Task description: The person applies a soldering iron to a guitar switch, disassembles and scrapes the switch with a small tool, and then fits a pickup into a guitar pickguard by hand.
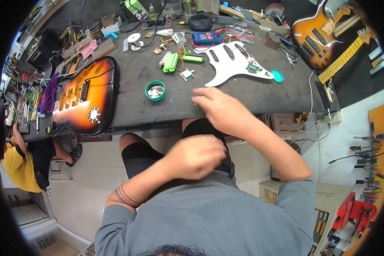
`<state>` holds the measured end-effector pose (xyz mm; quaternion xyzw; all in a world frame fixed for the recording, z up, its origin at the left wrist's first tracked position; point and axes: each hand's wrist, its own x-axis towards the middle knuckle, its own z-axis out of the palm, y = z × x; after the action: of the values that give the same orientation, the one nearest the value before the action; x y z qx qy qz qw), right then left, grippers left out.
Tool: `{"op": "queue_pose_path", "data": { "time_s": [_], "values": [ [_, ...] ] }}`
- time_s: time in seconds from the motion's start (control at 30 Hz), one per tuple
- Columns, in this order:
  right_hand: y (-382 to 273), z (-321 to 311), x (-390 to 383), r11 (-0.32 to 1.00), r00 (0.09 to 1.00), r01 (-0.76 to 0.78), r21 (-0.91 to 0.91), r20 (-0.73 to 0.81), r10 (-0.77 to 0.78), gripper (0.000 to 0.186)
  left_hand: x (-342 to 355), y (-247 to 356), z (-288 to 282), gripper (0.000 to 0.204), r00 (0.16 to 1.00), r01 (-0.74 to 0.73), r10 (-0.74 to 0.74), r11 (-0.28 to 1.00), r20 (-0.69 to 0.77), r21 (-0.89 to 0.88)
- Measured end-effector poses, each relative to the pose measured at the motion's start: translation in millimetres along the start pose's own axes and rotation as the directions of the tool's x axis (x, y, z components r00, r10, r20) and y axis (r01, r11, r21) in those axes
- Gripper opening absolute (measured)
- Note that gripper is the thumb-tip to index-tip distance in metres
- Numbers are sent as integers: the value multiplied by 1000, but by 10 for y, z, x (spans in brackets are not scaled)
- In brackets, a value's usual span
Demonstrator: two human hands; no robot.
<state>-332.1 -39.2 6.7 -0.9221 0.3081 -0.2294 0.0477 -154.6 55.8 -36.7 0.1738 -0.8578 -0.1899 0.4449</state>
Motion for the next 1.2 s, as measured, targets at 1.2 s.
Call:
{"op": "queue_pose_path", "data": {
  "time_s": [1.2],
  "values": [
    [168,-43,-26,999,976,15,-42,219,-6,13,-113,-162,-464,15,879,439,-424,898,-218,23]
  ]
}}
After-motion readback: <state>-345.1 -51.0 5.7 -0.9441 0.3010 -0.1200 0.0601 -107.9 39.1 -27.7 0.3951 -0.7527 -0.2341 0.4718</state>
